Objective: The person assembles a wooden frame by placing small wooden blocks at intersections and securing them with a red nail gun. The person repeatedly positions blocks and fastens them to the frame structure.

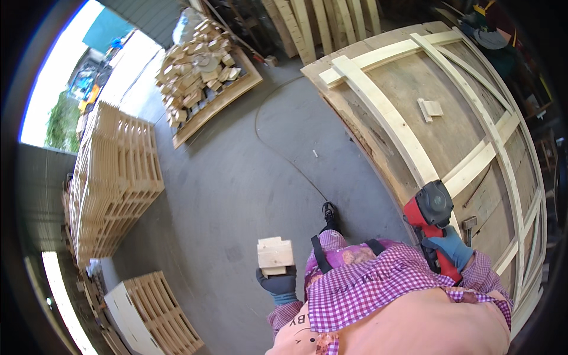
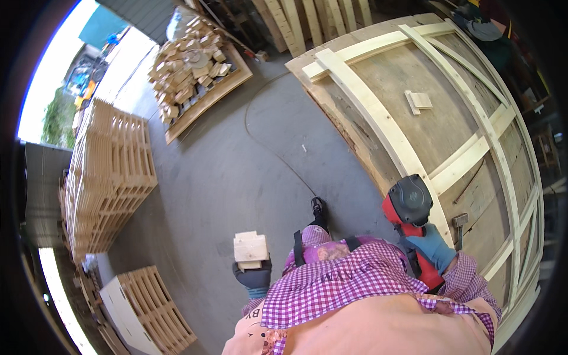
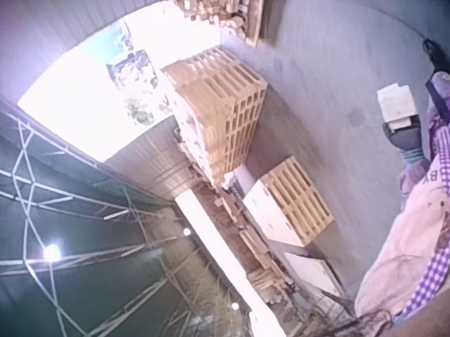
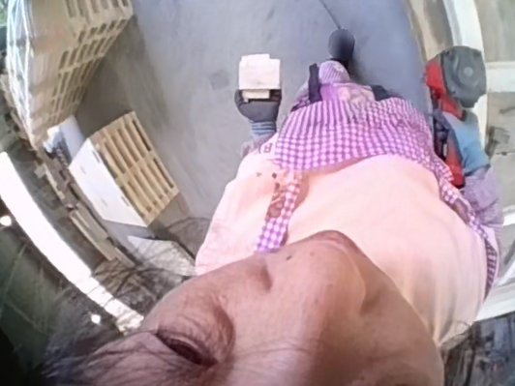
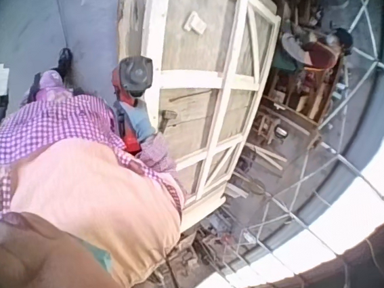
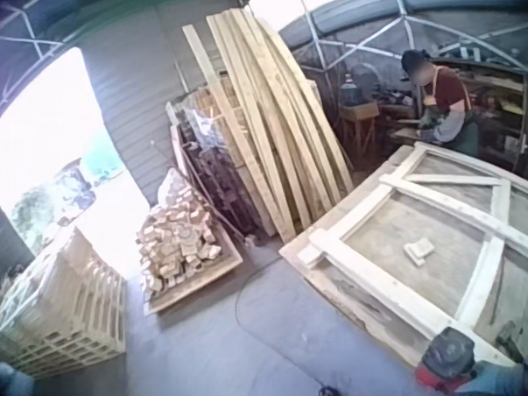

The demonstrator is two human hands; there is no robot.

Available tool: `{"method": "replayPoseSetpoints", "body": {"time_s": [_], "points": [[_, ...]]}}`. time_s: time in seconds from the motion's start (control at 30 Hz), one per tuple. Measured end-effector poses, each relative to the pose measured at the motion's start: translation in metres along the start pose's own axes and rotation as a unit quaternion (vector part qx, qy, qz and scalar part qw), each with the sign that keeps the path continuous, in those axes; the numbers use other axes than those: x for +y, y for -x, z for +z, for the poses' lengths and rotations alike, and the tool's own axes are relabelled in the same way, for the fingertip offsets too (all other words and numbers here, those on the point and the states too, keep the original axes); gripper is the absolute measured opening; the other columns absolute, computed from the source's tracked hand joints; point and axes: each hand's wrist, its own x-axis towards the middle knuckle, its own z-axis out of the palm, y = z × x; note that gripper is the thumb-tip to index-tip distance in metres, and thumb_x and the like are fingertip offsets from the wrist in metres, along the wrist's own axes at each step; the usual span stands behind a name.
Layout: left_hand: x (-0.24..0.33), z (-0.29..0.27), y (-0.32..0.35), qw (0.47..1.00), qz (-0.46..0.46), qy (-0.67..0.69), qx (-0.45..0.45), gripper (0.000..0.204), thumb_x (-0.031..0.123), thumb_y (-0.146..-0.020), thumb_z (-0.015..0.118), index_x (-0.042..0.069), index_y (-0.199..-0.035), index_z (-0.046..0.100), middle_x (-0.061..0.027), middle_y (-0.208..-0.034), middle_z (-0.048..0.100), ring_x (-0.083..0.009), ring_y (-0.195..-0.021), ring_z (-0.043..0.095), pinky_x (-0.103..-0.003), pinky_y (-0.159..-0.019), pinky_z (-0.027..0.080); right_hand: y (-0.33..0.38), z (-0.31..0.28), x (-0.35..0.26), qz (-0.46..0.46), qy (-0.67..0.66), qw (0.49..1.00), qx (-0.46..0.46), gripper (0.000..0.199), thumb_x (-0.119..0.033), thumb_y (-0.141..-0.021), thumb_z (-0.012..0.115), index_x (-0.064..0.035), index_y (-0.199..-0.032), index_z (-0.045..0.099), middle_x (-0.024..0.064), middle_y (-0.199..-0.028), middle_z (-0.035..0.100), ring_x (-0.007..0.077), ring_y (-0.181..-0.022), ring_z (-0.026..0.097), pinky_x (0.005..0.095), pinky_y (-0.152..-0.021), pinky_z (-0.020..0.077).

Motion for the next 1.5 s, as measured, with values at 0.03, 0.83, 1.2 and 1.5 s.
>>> {"method": "replayPoseSetpoints", "body": {"time_s": [0.03, 0.83, 1.2, 1.5], "points": [[0.008, 0.026, -0.030, 1.000, -0.007, -0.008, -0.010, 0.061, 0.053, -0.085, 0.046, 0.018, -0.135, 0.052, -0.0076, -0.137, 0.052, -0.0323, -0.124, 0.050, -0.057, -0.097, 0.041, -0.015, 0.003, -0.011, -0.001, 0.036, 0.999, 0.007, 0.041, -0.015, -0.076, 0.074, 0.0032, -0.111, 0.063, 0.0085, -0.094, 0.068, 0.0147, -0.076, 0.064, 0.0293, -0.066, 0.0529], [-0.080, 0.399, -0.438, 0.957, -0.193, -0.210, -0.043, 0.069, 0.057, -0.089, 0.045, 0.015, -0.143, 0.039, -0.0105, -0.142, 0.045, -0.0328, -0.125, 0.048, -0.051, -0.097, 0.044, -0.475, -0.129, -0.224, -0.032, 0.424, 0.833, 0.354, 0.078, -0.028, -0.080, 0.067, -0.0168, -0.148, 0.031, 0.0223, -0.123, 0.058, 0.0378, -0.111, 0.058, 0.0441, -0.097, 0.0441], [-0.195, 0.488, -0.594, 0.855, -0.301, -0.416, -0.074, 0.073, 0.062, -0.095, 0.027, 0.010, -0.145, 0.036, -0.0106, -0.144, 0.044, -0.0299, -0.129, 0.046, -0.045, -0.106, 0.041, -0.528, -0.144, -0.165, 0.080, 0.464, 0.754, 0.458, 0.077, -0.028, -0.084, 0.067, -0.0280, -0.150, 0.027, 0.0170, -0.125, 0.051, 0.0370, -0.113, 0.054, 0.0442, -0.094, 0.0451], [-0.287, 0.496, -0.680, 0.687, -0.247, -0.669, -0.136, 0.062, 0.050, -0.094, 0.053, -0.001, -0.129, 0.048, -0.0148, -0.126, 0.056, -0.0259, -0.112, 0.056, -0.040, -0.098, 0.044, -0.517, 0.051, -0.262, -0.003, 0.415, 0.862, 0.292, 0.108, -0.043, -0.062, 0.082, -0.0141, -0.150, 0.026, 0.0154, -0.143, 0.037, 0.0330, -0.133, 0.033, 0.0465, -0.113, 0.0245]]}}
